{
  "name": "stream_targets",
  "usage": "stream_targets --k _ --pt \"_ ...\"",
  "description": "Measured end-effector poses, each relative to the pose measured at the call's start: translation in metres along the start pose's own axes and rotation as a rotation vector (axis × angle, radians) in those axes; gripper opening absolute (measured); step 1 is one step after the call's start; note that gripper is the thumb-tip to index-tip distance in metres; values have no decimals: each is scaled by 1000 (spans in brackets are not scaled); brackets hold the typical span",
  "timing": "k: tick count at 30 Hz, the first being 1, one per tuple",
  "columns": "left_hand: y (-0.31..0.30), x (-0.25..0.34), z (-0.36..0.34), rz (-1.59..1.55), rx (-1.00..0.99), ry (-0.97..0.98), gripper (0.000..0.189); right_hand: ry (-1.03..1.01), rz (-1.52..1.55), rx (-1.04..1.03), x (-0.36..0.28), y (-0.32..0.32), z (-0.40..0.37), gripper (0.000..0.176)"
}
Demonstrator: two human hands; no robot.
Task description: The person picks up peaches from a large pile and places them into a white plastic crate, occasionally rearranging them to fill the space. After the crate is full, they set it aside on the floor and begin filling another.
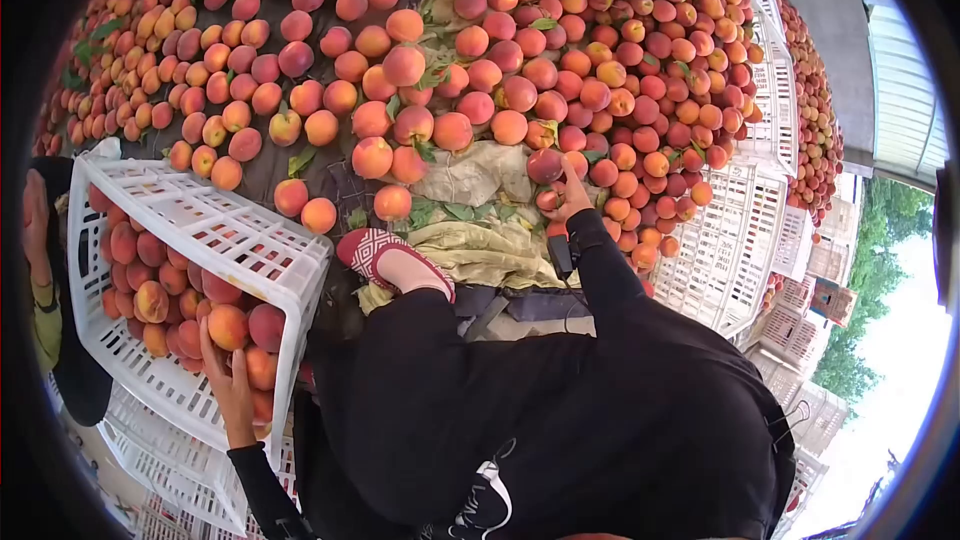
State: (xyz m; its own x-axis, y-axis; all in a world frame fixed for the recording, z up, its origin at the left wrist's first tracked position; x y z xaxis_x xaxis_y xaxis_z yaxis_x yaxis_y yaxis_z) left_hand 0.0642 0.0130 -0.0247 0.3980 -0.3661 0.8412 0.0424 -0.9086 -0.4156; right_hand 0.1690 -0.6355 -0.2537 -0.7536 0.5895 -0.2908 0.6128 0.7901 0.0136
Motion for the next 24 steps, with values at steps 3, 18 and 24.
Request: stream_targets --k 3,18,24 --pt "8 0 14 -29 20 1 66 -154 -231 -274 -5 43 32 74" --pt "6 3 6 -85 23 -39 68 -1127 -432 -587 -23 401 -149 56" --pt "5 -1 5 -47 52 -11 70 -1028 -764 811 -166 136 14 48"
Point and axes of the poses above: each hand's wrist, its own z-axis towards the middle knuckle, its own y-axis out of the palm, x = y × z, the point moved 7 cm from there along z, towards the middle knuckle, and after that the axes turned 1 degree about x, right-handed, at the moved point
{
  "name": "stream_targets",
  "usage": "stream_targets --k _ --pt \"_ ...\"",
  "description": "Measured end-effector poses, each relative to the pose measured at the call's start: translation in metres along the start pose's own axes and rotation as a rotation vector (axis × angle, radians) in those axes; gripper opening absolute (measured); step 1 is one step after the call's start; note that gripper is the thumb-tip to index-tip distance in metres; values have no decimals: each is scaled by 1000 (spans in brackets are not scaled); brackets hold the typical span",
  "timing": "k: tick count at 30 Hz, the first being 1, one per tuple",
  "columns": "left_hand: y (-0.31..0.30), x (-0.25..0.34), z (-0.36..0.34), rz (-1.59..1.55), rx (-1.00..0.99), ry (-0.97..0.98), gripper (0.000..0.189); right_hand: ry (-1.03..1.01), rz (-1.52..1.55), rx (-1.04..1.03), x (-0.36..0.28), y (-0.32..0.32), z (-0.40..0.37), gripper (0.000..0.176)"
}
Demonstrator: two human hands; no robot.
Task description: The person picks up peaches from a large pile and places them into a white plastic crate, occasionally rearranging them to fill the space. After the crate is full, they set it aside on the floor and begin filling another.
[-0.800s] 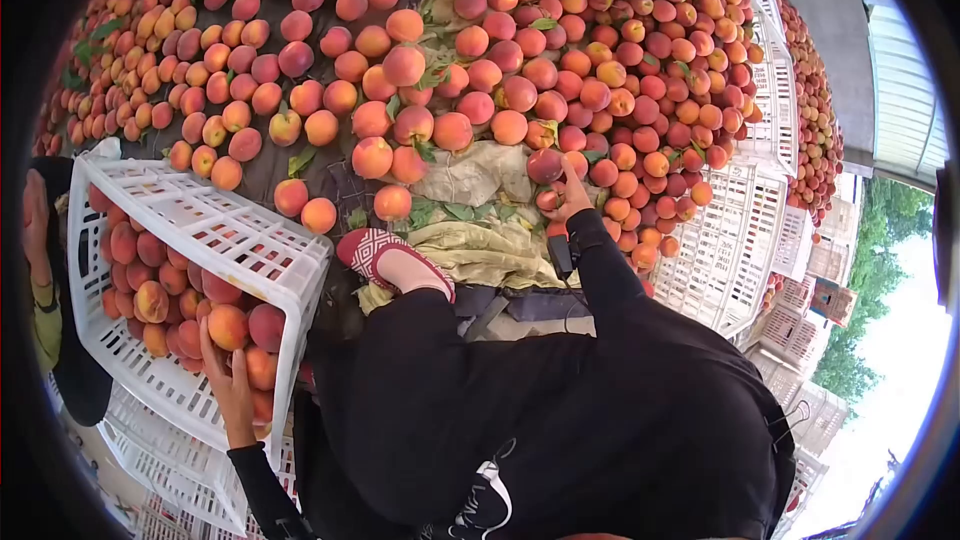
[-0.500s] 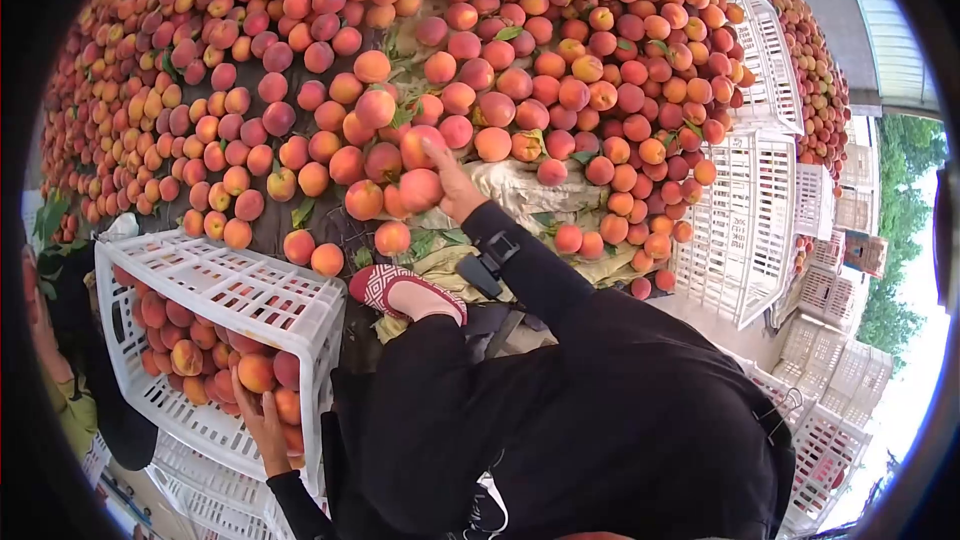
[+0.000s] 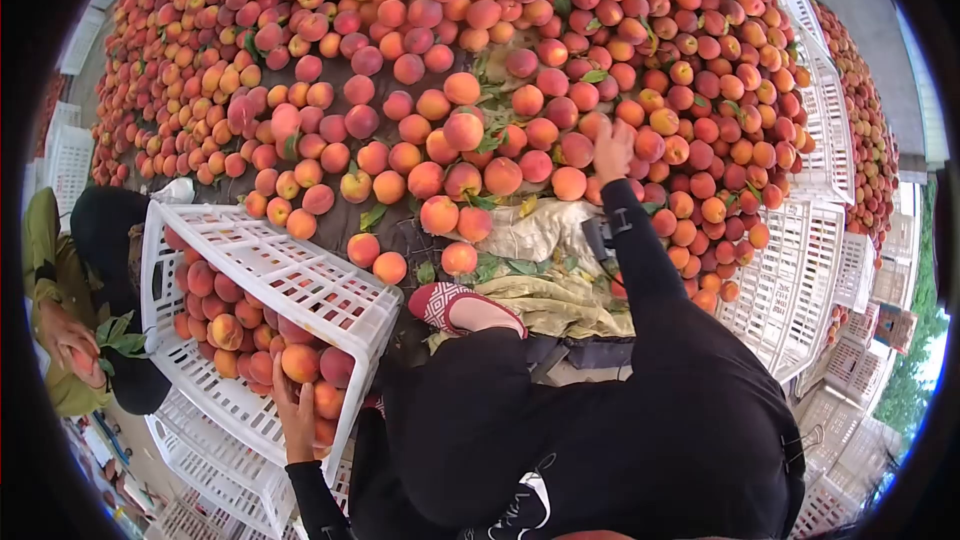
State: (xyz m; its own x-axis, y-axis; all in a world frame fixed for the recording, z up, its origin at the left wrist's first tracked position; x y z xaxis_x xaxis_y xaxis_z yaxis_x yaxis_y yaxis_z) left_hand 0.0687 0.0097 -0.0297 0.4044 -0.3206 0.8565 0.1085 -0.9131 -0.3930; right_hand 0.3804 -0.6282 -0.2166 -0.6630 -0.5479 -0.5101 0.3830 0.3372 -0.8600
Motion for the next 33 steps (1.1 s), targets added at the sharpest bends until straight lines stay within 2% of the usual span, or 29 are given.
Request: stream_targets --k 1,2,3,4,5,6,7,9,11,13,15,17,19,20,22,24,25,26,27,28,29,30,31,32,33 --pt "2 6 -1 -12 8 -67 70 -228 -119 -202 43 25 36 56" --pt "6 10 -1 -54 9 -106 70 -58 124 -217 60 26 42 57" --pt "5 13 -1 -93 21 -139 70 -476 -306 -319 41 39 41 61" --pt "5 14 -2 -84 26 -149 70 80 251 -347 73 40 54 94" --pt "1 12 -4 -78 27 -156 70 -458 -561 -349 115 109 94 68" --pt "-5 7 -4 133 47 -140 71 63 220 -185 110 76 91 84" --pt "-7 1 -7 163 45 -185 71 157 179 -303 85 56 84 99" --pt "-7 4 -8 116 52 -188 72 272 283 -261 75 40 73 91" --pt "-4 5 -3 61 55 -175 72 141 529 -593 100 67 110 83" --pt "-3 10 -6 64 21 -148 72 410 910 -866 65 64 49 60" --pt "-2 9 -9 85 10 -187 71 484 974 -942 26 63 3 56" --pt "-1 11 -3 8 -5 -166 71 517 1164 -1064 -25 70 -46 54" --pt "0 5 -2 5 -14 -158 71 354 1143 -998 -54 112 -49 56" --pt "0 4 -2 12 -7 -175 72 160 1129 -860 -90 117 -55 57" --pt "0 8 -2 40 -1 -162 73 -106 1180 -900 -177 109 -80 56" --pt "-4 1 -5 46 -10 -163 73 -140 1194 -1027 -228 133 -114 54" --pt "-4 -2 -4 56 -5 -165 73 -220 1136 -1036 -242 148 -129 50" --pt "-2 0 -4 4 19 -156 72 -319 1020 -901 -261 157 -148 44" --pt "1 5 -2 -50 28 -146 71 -354 1134 -928 -287 154 -180 36" --pt "3 7 0 -71 19 -159 70 -786 788 -542 -305 145 -213 29" --pt "5 7 0 -91 11 -178 69 -1085 496 -111 -317 193 -247 29" --pt "4 6 -1 -73 -6 -139 68 -810 605 -561 -325 208 -275 42" --pt "2 5 -1 -52 -6 -99 68 -363 1018 -897 -320 195 -304 56" --pt "3 6 -1 -61 -3 -125 68 -370 1046 -1026 -317 166 -326 63" --pt "6 7 -1 -67 -34 -129 68 -213 1131 -1174 -309 136 -345 61"
Point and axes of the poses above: each hand's wrist, its own z-axis towards the middle knuckle, its own y-axis out of the palm, x = y × z, the point moved 7 cm from there along z, towards the middle knuckle, and after that the axes turned 1 degree about x, right-handed, at the moved point
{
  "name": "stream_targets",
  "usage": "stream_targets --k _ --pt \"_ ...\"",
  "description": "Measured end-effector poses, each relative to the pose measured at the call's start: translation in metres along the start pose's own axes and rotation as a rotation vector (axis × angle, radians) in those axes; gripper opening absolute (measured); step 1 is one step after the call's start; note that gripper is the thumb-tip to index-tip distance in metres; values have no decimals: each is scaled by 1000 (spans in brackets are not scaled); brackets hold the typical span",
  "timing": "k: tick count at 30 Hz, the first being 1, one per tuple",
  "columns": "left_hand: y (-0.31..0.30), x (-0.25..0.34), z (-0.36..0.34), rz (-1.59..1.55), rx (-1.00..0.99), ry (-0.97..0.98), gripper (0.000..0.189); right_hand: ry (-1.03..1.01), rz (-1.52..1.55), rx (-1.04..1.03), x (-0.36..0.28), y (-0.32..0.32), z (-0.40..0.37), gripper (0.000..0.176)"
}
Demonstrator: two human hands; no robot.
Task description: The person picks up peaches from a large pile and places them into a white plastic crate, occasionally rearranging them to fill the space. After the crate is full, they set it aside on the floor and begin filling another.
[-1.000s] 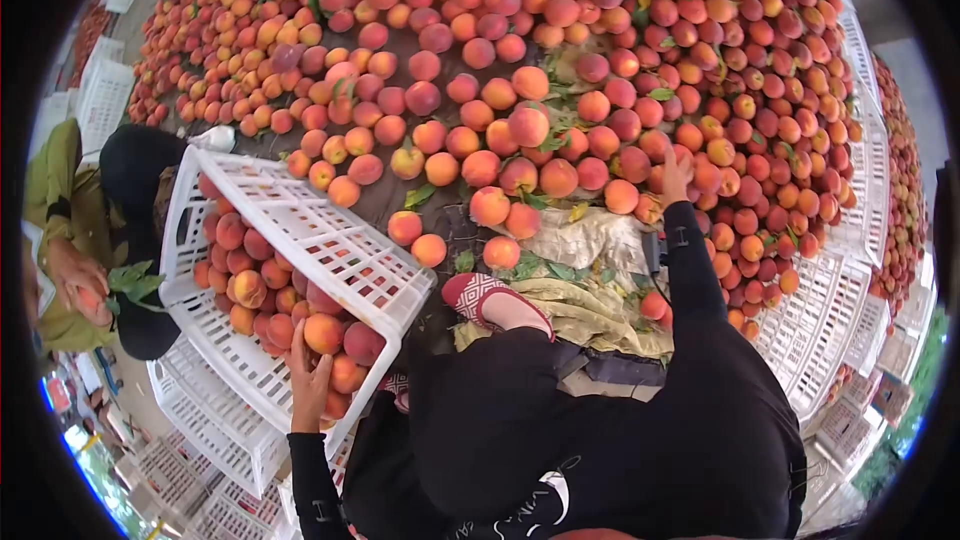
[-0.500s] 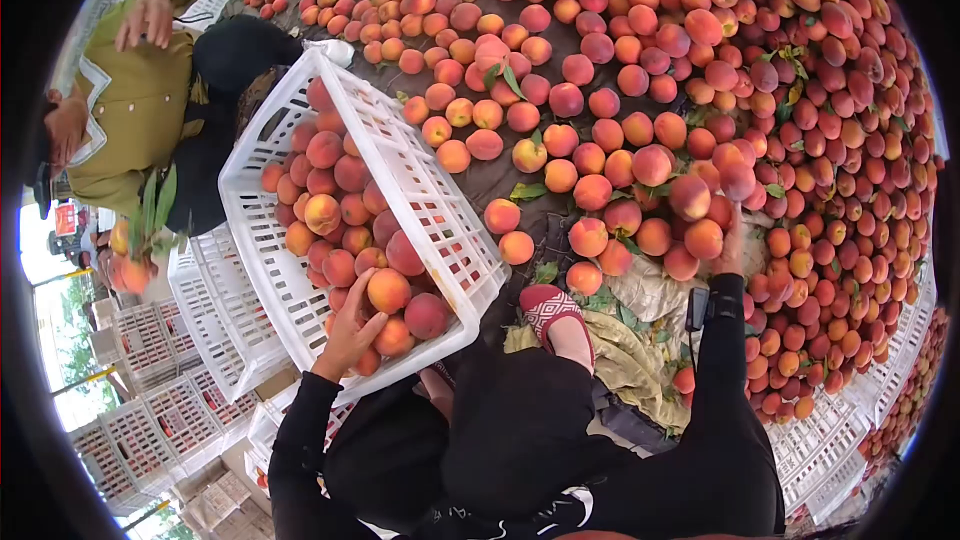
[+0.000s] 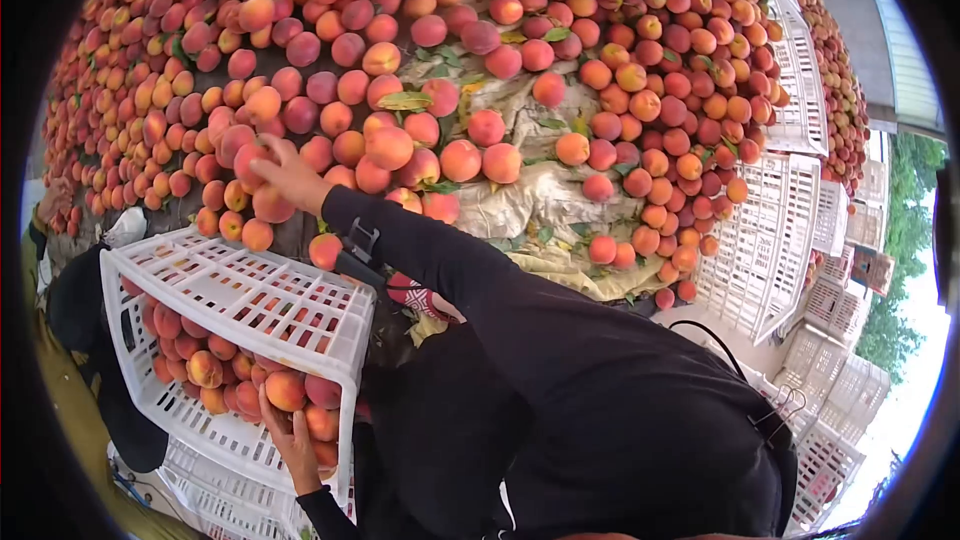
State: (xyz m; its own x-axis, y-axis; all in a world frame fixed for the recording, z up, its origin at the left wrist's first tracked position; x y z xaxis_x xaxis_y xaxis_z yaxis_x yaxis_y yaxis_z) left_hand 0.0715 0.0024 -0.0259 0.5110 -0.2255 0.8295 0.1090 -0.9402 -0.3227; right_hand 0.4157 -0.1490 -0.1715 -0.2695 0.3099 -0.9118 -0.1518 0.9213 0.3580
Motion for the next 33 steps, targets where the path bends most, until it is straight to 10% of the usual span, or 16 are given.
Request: stream_targets --k 6,10,12,16,21,26,33 --pt "-3 3 -2 125 38 19 64 -493 -994 119 -97 -161 -180 55" --pt "-3 6 -1 196 22 52 62 -65 -1258 763 -89 -400 -261 56" --pt "-6 1 1 185 19 35 62 53 -1648 400 -27 -513 -261 66" --pt "-9 -4 1 191 25 29 62 600 -1207 591 -61 -487 -235 102" --pt "-10 -9 2 106 53 -9 61 700 -1238 439 -51 -520 -212 118" --pt "-11 -11 0 106 63 -28 60 668 -376 88 -81 -348 -174 74" --pt "-10 -9 1 68 59 2 59 692 -203 -82 -72 -269 -97 69"
Point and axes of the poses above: each hand's wrist, its own z-axis towards the middle knuckle, its own y-axis out of the palm, x = y × z, the point moved 7 cm from there along z, towards the middle knuckle, and after that the axes turned 1 degree about x, right-handed, at the moved point
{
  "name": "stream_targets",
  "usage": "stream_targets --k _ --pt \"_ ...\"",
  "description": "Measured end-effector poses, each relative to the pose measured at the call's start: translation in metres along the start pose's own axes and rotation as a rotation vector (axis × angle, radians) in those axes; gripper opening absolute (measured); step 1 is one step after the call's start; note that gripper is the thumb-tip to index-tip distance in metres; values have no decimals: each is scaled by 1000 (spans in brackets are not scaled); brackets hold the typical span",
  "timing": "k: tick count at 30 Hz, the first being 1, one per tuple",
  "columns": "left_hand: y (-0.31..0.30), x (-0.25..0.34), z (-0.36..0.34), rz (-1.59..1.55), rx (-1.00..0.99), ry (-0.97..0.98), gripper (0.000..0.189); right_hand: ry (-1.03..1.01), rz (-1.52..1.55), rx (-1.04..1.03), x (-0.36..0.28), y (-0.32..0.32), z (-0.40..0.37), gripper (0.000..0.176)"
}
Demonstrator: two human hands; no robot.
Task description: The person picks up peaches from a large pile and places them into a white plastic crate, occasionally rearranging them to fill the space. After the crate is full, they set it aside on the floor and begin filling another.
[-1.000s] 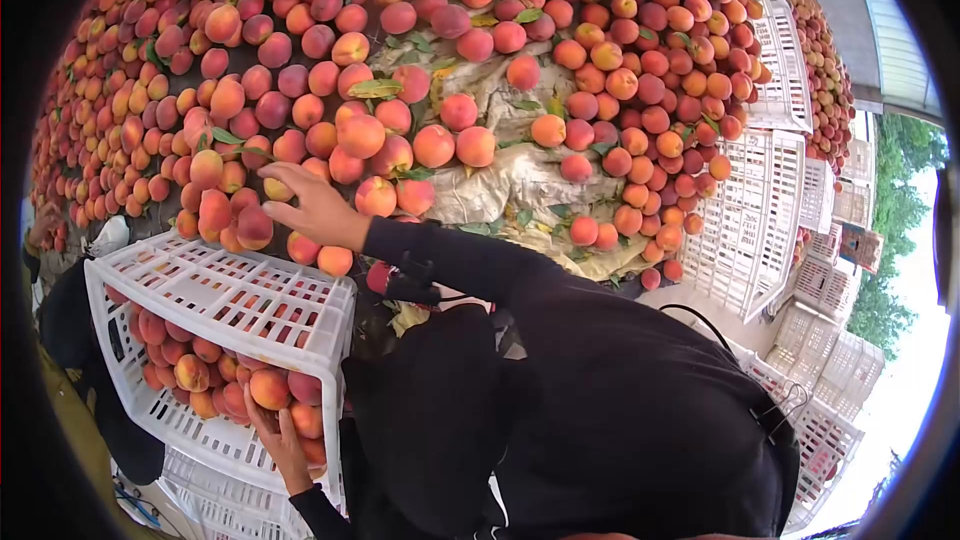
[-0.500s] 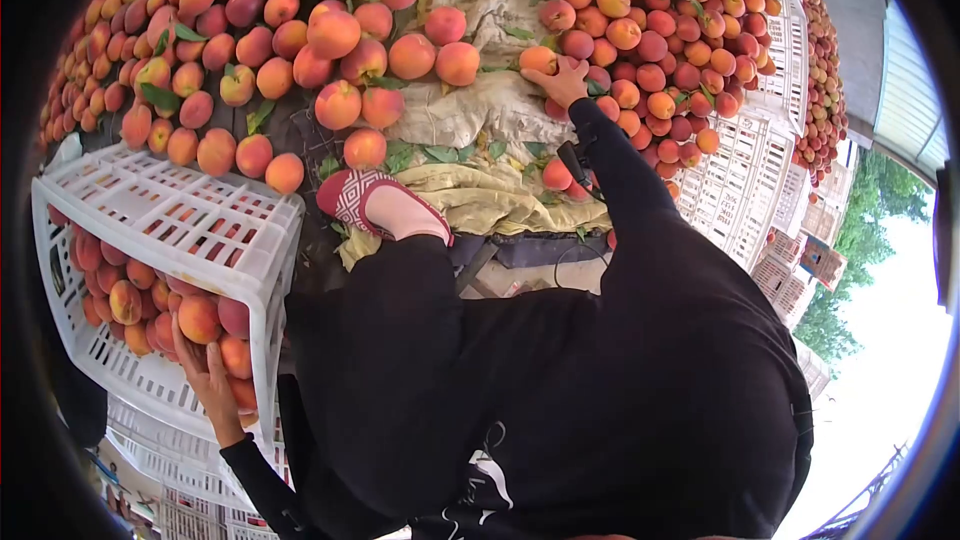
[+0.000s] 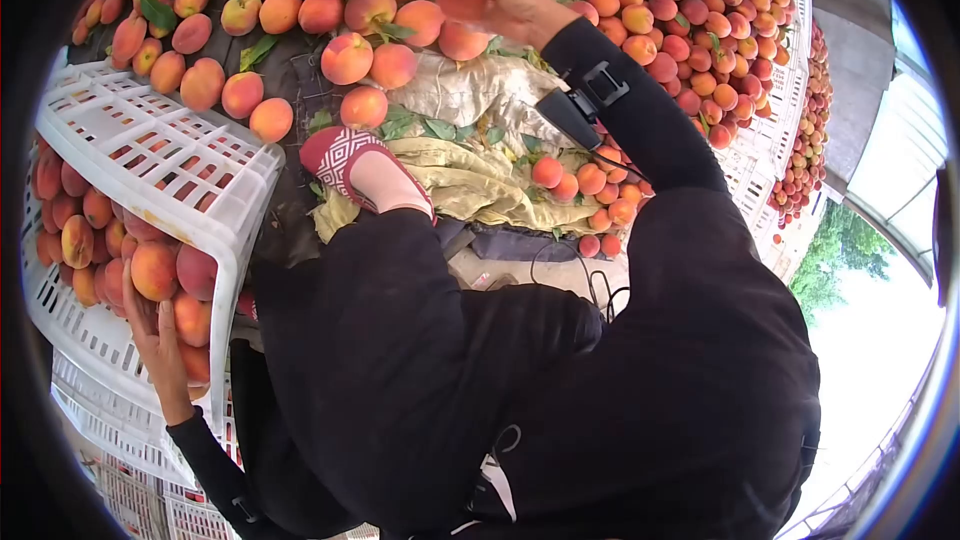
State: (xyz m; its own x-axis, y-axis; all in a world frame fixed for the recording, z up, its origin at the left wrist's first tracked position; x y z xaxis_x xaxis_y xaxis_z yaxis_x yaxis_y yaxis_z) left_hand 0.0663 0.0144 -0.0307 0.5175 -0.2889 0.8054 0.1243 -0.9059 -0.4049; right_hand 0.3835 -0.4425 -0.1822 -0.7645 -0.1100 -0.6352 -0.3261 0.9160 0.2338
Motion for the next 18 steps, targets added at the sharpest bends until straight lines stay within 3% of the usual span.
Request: stream_targets --k 2,3,5,7,8,9,10,11,12,14,15,17,18 --pt "-1 -4 1 -9 -1 0 58 -58 -9 -203 -24 61 -6 57" --pt "1 -3 3 -7 -10 5 58 -69 -7 -475 -42 91 -29 97" --pt "0 2 2 95 -21 24 58 -269 -26 -393 -51 93 -51 58" --pt "-3 -3 2 -22 18 -1 59 -496 -232 -139 -47 38 -92 56" --pt "-5 -6 2 -13 10 8 60 -491 -318 100 -27 -5 -115 50" --pt "-2 -6 2 -5 -5 15 60 -454 -537 499 22 -77 -136 47" --pt "-1 -4 2 2 -9 16 60 -365 -380 743 86 -146 -161 43" --pt "-1 -3 2 1 -22 23 60 -197 -450 921 125 -180 -203 38" --pt "-5 -6 2 77 -7 22 60 -230 -313 1077 219 -258 -228 53" --pt "-13 -11 1 221 26 -1 59 175 57 1449 375 -328 -277 92" --pt "-13 -9 0 233 8 6 59 188 74 1460 427 -338 -279 92" --pt "-13 -3 1 351 8 24 58 -194 -1062 985 445 -323 -238 80" --pt "-11 -3 2 255 18 23 57 -188 -1052 1002 411 -305 -229 80"
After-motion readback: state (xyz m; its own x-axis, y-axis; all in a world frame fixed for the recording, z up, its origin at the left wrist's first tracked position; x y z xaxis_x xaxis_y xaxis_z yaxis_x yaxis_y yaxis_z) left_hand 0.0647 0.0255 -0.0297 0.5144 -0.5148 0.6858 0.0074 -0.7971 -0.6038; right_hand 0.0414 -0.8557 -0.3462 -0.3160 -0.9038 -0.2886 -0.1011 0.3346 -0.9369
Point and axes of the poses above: each hand's wrist, its own z-axis towards the middle knuckle, its own y-axis out of the palm, x = y × z, the point moved 7 cm from there along z, towards the middle knuckle, and after that the axes turned 1 degree about x, right-handed, at the moved point
